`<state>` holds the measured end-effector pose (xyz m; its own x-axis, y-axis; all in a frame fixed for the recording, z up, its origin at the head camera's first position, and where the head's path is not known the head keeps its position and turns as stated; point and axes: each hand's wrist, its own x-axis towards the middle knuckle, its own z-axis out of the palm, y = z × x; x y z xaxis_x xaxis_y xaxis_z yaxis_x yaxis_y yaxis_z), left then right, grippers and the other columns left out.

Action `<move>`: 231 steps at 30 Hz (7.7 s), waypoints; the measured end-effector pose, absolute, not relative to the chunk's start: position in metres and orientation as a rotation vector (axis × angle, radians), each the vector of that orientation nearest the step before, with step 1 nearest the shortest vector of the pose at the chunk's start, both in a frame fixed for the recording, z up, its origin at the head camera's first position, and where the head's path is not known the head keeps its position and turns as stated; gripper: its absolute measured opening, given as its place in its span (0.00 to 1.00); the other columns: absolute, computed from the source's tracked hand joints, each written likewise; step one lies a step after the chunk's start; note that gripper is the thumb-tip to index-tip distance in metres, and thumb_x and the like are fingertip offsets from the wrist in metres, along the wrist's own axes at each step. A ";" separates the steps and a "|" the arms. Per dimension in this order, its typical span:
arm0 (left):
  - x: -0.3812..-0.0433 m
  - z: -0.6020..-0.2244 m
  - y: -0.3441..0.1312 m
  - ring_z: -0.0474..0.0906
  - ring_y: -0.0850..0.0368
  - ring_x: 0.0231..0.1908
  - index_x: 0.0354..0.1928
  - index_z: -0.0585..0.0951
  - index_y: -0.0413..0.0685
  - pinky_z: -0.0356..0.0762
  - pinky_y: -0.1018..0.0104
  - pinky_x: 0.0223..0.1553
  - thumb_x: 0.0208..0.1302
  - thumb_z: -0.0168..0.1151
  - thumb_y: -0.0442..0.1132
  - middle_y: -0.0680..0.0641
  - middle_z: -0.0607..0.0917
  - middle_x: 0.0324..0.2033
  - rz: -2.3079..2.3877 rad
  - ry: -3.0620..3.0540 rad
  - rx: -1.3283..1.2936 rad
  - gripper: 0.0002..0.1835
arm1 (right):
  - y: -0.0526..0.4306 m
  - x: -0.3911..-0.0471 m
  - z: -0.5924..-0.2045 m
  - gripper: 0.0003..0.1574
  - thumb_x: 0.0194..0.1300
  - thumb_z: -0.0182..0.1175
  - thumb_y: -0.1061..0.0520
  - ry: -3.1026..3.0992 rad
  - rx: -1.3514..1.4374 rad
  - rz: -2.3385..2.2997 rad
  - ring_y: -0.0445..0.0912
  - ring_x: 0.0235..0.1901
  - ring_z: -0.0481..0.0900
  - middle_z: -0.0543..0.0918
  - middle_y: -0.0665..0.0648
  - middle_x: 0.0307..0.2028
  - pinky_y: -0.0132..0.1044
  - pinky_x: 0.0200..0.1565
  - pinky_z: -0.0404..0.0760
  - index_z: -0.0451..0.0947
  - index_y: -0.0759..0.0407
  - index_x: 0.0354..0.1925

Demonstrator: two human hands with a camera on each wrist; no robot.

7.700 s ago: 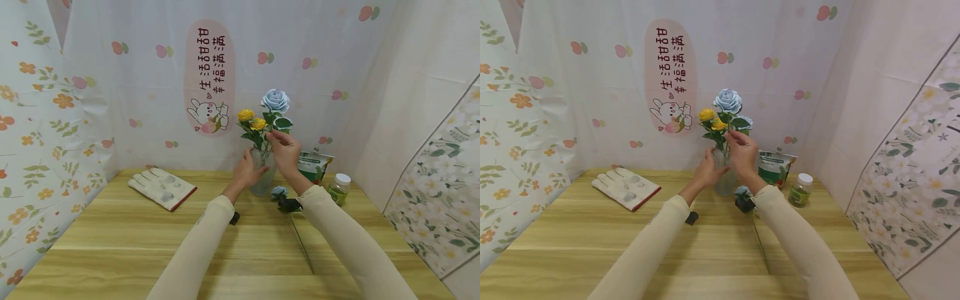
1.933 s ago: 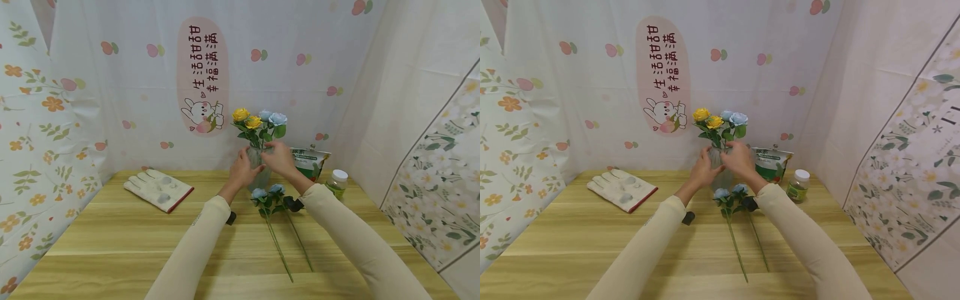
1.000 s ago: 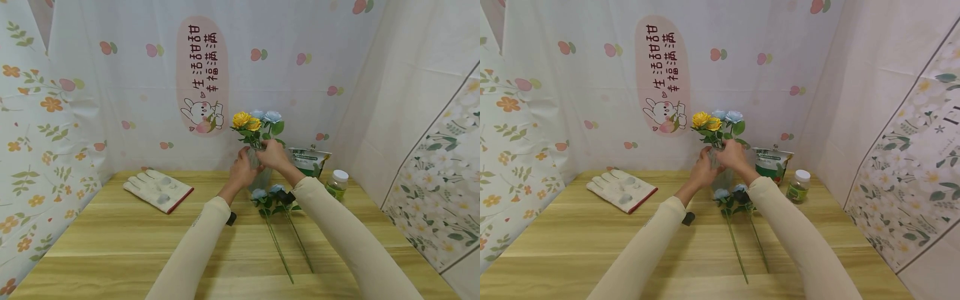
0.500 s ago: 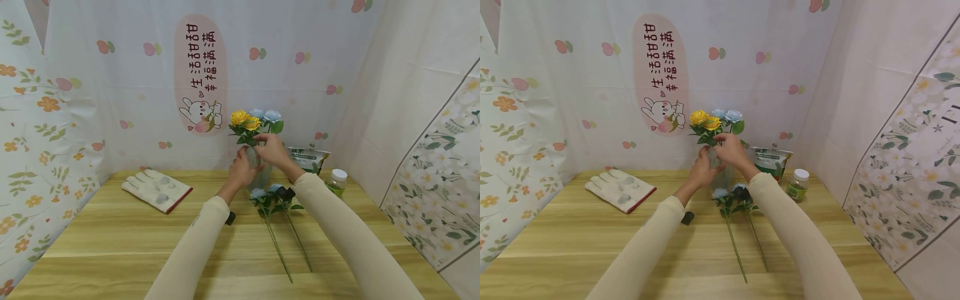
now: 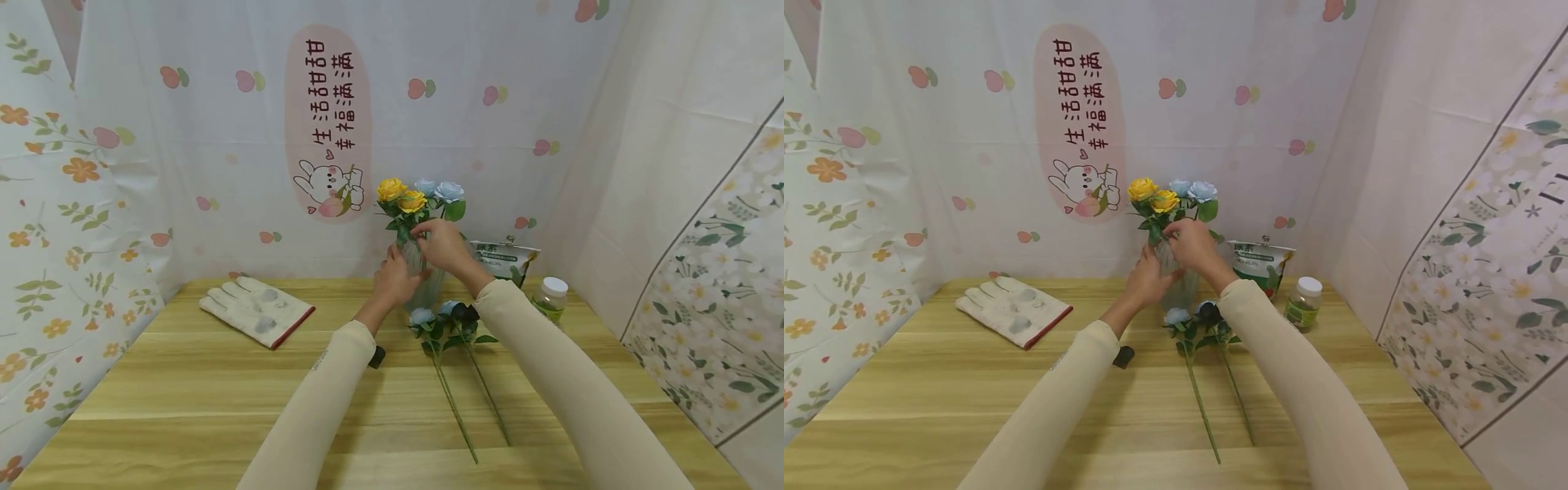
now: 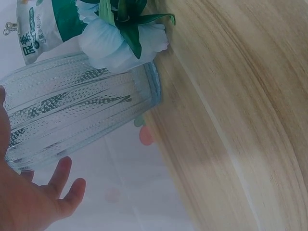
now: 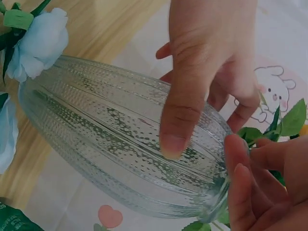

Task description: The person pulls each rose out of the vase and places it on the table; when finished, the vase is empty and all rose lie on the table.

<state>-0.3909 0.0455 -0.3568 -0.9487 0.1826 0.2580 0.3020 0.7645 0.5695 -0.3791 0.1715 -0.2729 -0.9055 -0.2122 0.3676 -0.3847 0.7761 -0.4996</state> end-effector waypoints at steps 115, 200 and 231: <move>-0.388 -0.358 0.043 0.73 0.38 0.58 0.75 0.50 0.50 0.73 0.43 0.54 0.65 0.61 0.63 0.42 0.61 0.71 -1.074 -2.654 -0.460 0.47 | 0.156 -0.330 -0.267 0.10 0.63 0.67 0.68 -1.697 0.588 1.501 0.35 0.29 0.81 0.87 0.68 0.33 0.26 0.32 0.77 0.84 0.77 0.40; -0.397 -0.354 0.043 0.66 0.36 0.64 0.75 0.50 0.47 0.61 0.38 0.62 0.57 0.68 0.65 0.36 0.69 0.67 -1.033 -2.669 -0.483 0.55 | 0.348 -0.244 -0.387 0.38 0.55 0.65 0.73 -2.817 0.011 1.637 0.53 0.30 0.87 0.84 0.69 0.40 0.48 0.35 0.85 0.65 0.80 0.63; -0.398 -0.356 0.043 0.66 0.35 0.64 0.75 0.50 0.47 0.62 0.38 0.62 0.57 0.67 0.66 0.36 0.68 0.67 -1.031 -2.666 -0.478 0.54 | 0.348 -0.276 -0.385 0.26 0.61 0.62 0.68 -3.145 0.146 1.207 0.53 0.21 0.84 0.86 0.60 0.30 0.34 0.19 0.70 0.72 0.78 0.56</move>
